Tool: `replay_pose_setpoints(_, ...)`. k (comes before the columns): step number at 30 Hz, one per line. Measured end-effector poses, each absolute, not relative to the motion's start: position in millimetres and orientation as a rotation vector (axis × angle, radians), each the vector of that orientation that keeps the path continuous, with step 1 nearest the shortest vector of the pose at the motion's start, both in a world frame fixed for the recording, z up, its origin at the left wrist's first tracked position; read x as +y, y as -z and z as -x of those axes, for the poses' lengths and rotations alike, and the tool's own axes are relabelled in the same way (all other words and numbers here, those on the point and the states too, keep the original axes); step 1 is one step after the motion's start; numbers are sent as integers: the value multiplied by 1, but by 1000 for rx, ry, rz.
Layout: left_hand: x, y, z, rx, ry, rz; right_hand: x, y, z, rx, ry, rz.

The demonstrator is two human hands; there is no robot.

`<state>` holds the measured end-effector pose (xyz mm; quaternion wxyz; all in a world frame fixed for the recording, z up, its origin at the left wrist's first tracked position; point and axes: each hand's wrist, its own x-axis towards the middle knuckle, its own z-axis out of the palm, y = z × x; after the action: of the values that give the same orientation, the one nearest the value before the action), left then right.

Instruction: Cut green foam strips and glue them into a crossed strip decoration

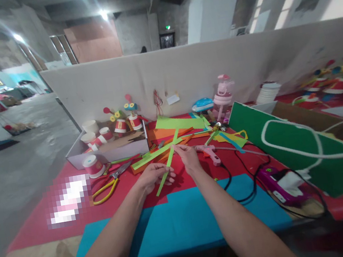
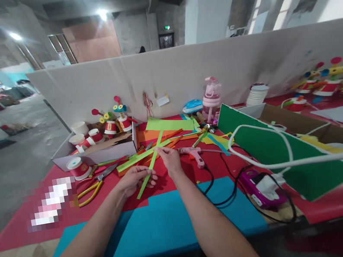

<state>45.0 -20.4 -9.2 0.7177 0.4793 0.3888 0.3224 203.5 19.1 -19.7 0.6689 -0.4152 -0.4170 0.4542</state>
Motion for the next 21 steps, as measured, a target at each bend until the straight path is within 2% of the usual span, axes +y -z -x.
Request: replay_pose_setpoints(21,-22,5,-40,846,-597,-1208,40,19,-235,-691,-856,896)
